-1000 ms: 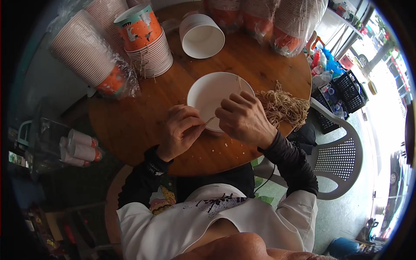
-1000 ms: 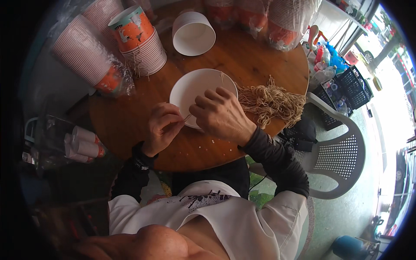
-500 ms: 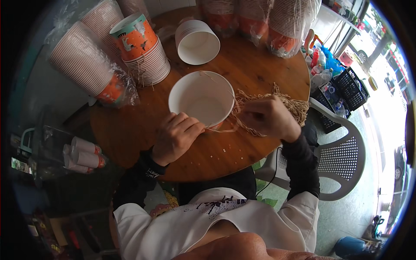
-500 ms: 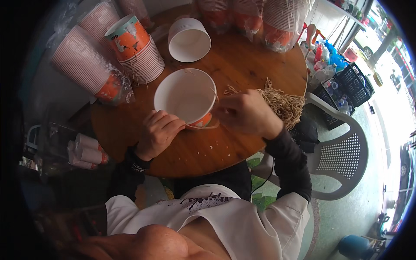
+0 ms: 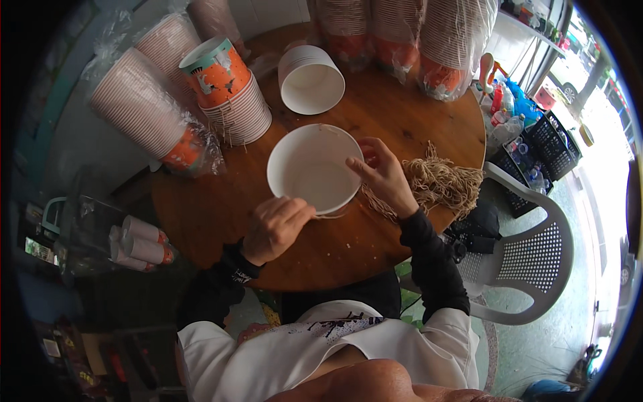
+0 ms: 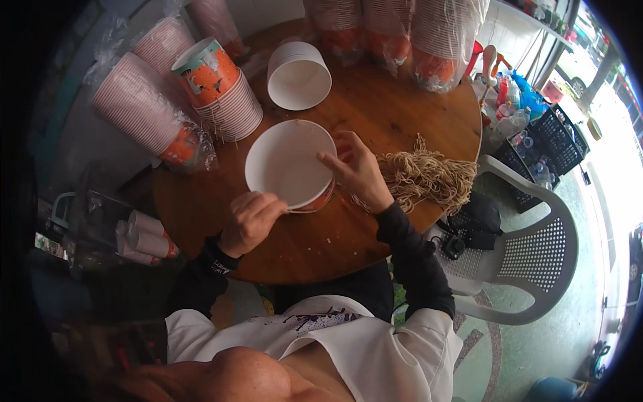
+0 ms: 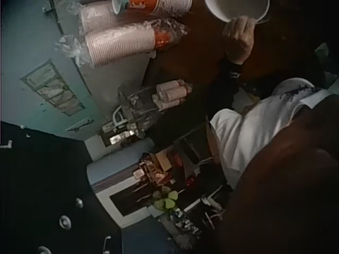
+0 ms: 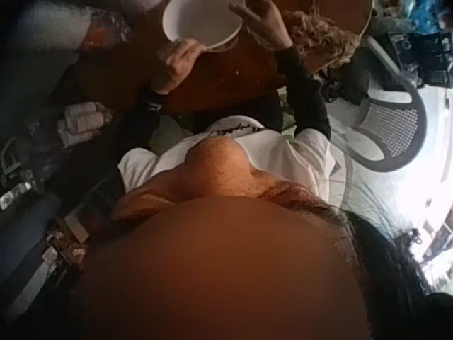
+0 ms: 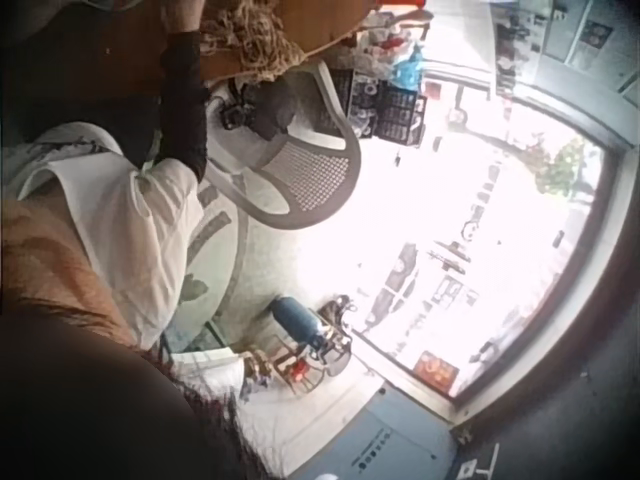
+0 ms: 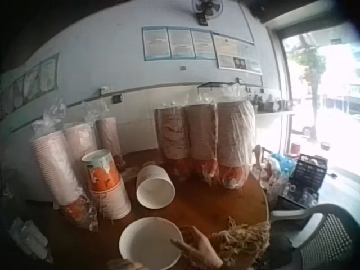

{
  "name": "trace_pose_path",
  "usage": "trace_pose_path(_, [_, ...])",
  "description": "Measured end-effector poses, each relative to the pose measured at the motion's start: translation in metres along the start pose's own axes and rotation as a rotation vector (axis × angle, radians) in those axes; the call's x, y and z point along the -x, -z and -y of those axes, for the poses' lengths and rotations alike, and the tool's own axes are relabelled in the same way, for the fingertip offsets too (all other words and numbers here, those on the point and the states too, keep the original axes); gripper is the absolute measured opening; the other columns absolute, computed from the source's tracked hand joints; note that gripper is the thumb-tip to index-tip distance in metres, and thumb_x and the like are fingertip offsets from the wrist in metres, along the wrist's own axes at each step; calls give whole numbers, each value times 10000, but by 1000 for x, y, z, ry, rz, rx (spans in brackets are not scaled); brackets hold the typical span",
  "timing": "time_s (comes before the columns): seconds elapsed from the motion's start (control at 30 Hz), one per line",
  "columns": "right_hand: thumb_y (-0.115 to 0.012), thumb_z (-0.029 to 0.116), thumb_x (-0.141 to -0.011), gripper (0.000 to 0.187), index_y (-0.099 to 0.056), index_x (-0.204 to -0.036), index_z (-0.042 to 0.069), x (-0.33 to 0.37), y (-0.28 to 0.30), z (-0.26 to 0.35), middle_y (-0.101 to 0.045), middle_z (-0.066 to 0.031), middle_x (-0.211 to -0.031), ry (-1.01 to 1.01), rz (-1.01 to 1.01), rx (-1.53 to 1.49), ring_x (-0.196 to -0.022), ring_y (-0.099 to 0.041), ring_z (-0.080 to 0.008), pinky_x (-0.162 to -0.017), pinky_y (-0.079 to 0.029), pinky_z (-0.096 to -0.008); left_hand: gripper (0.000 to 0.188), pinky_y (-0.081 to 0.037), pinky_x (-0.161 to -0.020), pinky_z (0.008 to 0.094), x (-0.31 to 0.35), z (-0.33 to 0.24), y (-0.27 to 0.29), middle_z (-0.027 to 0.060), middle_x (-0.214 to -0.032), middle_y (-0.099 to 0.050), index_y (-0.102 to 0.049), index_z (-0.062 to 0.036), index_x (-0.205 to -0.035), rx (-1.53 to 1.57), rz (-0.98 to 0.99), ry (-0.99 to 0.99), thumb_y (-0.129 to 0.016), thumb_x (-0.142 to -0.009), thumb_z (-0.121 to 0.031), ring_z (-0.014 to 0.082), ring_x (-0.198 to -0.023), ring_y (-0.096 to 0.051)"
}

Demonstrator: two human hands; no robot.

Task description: Manually threading and tying strings to paper cups for a manufacturing task.

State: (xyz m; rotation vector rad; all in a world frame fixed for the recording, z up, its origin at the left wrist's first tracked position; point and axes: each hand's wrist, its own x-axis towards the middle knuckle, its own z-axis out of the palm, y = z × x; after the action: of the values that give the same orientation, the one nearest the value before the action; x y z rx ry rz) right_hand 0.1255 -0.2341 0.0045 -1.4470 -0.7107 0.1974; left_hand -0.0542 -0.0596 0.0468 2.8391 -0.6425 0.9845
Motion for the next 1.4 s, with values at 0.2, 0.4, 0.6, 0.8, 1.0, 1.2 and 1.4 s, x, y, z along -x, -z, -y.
trace_pose_path(0.2, [-573, 225, -988, 248, -628, -978, -16, -12, -18, -29, -598, 29, -769, -206, -66, -366, -644, -511, -35, -577, -423, -199, 208, -512, -616, 320, 11, -1, -5, 44, -893, -581, -661, -51, -947, 41, -48, 42, -706, -751, 1, 197, -734, -614])
trace_pose_path(0.4, [-601, 64, -935, 134, -613, -1045, -11, -15, -11, -63, -620, -16, -849, 56, -264, -148, -723, -535, -67, -629, -452, -221, 108, -500, -663, 332, -13, 73, 6, 72, -801, -616, -646, -31, -898, 151, -394, 387, -708, -811, -17, 209, -779, -638])
trace_pose_path(0.6, [-595, 60, -937, 130, -608, -1048, -6, -4, -18, -49, -598, -14, -815, 73, -282, -11, -711, -519, -74, -636, -451, -234, 97, -482, -713, 244, -43, 251, 36, 1, -811, -614, -642, -49, -927, 984, -815, 753, -691, -900, -129, 113, -733, -582])
trace_pose_path(0.8, [-578, 59, -930, 137, -609, -1050, 1, -3, -24, -62, -613, -37, -836, 156, -244, 67, -708, -540, -100, -632, -463, -254, 163, -561, -738, 291, -8, 344, 15, 15, -867, -653, -634, -83, -880, 1277, -975, 1070, -648, -945, -233, 156, -843, -649])
trace_pose_path(1.0, [-590, 56, -925, 131, -614, -1039, -2, 3, -16, -50, -603, -31, -819, 77, -193, 150, -713, -538, -87, -656, -462, -244, 303, -451, -541, 230, 8, 272, -34, 26, -708, -619, -610, -37, -832, 950, -465, 1285, -603, -966, -309, 106, -612, -580])
trace_pose_path(1.2, [-590, 69, -925, 141, -616, -1044, -2, 4, -26, -46, -589, -46, -785, 66, -108, 209, -697, -539, -103, -645, -458, -257, 346, -496, -788, 301, -17, 251, 7, 88, -1100, -599, -534, -26, -1252, 224, -740, 599, -617, -958, -187, 187, -944, -596])
trace_pose_path(1.4, [-581, 79, -931, 144, -612, -1044, -5, 5, -25, -43, -598, -52, -801, 21, -102, 187, -709, -539, -104, -648, -461, -265, 475, -361, -1072, 465, -61, 289, 63, 233, -1415, -433, -457, -61, -1397, -391, -473, 290, -561, -963, -225, 409, -1302, -416])
